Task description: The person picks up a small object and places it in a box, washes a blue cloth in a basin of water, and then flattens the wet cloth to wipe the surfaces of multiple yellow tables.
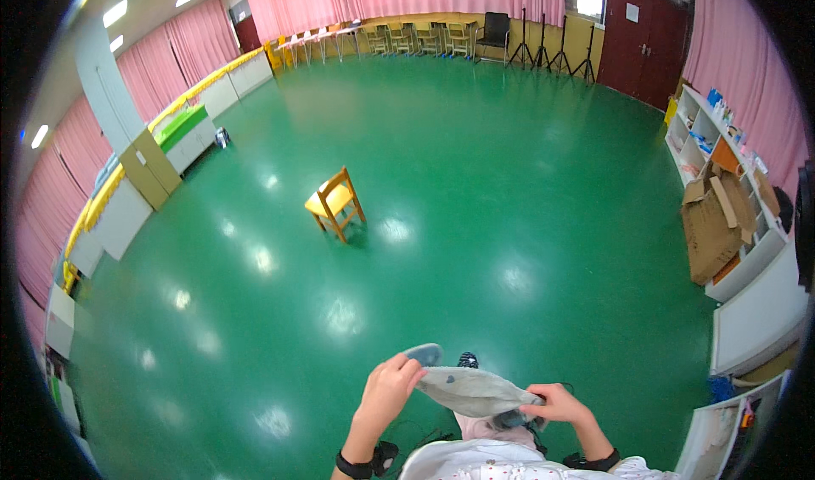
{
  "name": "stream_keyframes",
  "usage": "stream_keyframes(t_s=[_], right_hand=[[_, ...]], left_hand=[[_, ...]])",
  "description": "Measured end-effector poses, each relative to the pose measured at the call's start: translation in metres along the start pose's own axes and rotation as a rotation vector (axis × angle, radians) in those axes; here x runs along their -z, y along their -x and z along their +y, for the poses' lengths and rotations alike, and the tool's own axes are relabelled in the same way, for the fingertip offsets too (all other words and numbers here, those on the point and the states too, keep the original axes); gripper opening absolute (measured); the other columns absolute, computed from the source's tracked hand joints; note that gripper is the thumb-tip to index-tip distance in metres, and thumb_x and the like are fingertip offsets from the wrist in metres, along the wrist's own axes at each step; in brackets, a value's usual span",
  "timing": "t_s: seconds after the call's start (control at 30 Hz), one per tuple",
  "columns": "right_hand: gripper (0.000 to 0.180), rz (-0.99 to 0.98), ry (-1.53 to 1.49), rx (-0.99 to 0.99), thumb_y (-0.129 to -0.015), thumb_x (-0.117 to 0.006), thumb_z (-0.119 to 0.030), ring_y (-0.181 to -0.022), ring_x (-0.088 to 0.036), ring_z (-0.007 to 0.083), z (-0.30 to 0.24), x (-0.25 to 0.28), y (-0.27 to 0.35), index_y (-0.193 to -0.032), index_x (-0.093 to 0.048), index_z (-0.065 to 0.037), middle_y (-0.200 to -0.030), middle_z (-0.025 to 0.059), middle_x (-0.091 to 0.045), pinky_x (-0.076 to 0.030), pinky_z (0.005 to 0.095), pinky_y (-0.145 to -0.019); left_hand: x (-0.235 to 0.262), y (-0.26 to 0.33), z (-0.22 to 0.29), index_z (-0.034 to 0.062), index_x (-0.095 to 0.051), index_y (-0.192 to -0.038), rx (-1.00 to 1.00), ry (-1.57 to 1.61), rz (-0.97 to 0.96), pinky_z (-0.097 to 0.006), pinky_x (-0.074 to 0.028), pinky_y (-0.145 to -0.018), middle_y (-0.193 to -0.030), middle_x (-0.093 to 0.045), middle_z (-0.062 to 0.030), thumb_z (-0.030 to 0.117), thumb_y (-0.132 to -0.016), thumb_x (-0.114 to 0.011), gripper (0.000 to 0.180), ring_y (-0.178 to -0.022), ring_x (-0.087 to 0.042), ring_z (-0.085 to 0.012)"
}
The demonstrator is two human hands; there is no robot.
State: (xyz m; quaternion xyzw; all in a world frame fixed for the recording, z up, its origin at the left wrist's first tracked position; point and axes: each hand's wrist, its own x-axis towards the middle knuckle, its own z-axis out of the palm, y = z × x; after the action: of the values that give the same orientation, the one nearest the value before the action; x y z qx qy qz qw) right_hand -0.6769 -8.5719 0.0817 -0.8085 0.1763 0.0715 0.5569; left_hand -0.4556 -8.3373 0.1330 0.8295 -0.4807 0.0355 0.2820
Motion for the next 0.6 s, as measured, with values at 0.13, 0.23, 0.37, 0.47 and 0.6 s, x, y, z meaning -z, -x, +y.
stream_keyframes(t_s=[0.13, 0.23, 0.37, 0.47, 0.6], right_hand=[[0.027, 0.017, 0.055, 0.108, -0.075, -0.067, -0.027, -0.055, -0.047, 0.0102, -0.020, 0.085, -0.109, -0.086, -0.061, -0.004, -0.064, 0.0076, -0.056, -0.038, 0.0262, -0.050], [0.027, -0.021, -0.022, 0.146, -0.076, -0.066, -0.027, -0.056, -0.046, 0.0105, -0.037, 0.129, -0.205, -0.085, -0.061, -0.003, -0.065, 0.0077, -0.056, -0.038, 0.0268, -0.050], [0.026, -0.100, -0.018, 0.225, -0.076, -0.066, -0.027, -0.060, -0.044, 0.0098, -0.084, 0.191, -0.327, -0.083, -0.059, -0.003, -0.067, 0.0058, -0.054, -0.037, 0.0263, -0.055], [0.025, -0.087, 0.000, 0.438, -0.076, -0.066, -0.026, -0.061, -0.044, 0.0080, -0.117, 0.240, -0.417, -0.082, -0.059, -0.003, -0.068, 0.0050, -0.051, -0.037, 0.0255, -0.054], [0.016, -0.056, -0.126, 0.403, -0.077, -0.065, -0.017, -0.058, -0.045, 0.0053, -0.119, 0.310, -0.534, -0.081, -0.060, -0.002, -0.064, 0.0018, -0.054, -0.036, 0.0233, -0.049]], left_hand=[[-0.016, -0.101, -0.059, 0.0035, -0.057, -0.072, 0.062, -0.039, -0.112, -0.039, -0.044, -0.056, -0.069, -0.055, -0.0111, 0.020, -0.078, -0.062, 0.018, -0.064, -0.056, -0.0303], [-0.023, -0.173, -0.104, 0.0044, -0.055, -0.071, 0.136, -0.094, -0.058, -0.040, -0.044, -0.059, -0.068, -0.055, -0.0104, 0.019, -0.079, -0.060, 0.018, -0.063, -0.055, -0.0308], [-0.034, -0.260, -0.158, 0.0049, -0.057, -0.068, 0.265, -0.161, 0.034, -0.039, -0.042, -0.059, -0.068, -0.055, -0.0096, 0.018, -0.076, -0.062, 0.016, -0.063, -0.055, -0.0295], [-0.051, -0.340, -0.199, 0.0049, -0.058, -0.068, 0.287, -0.172, -0.005, -0.039, -0.043, -0.063, -0.068, -0.057, -0.0092, 0.018, -0.075, -0.063, 0.015, -0.066, -0.056, -0.0292], [-0.095, -0.460, -0.264, 0.0053, -0.057, -0.069, 0.199, -0.141, -0.091, -0.039, -0.043, -0.068, -0.068, -0.058, -0.0096, 0.020, -0.076, -0.062, 0.017, -0.067, -0.057, -0.0281]])
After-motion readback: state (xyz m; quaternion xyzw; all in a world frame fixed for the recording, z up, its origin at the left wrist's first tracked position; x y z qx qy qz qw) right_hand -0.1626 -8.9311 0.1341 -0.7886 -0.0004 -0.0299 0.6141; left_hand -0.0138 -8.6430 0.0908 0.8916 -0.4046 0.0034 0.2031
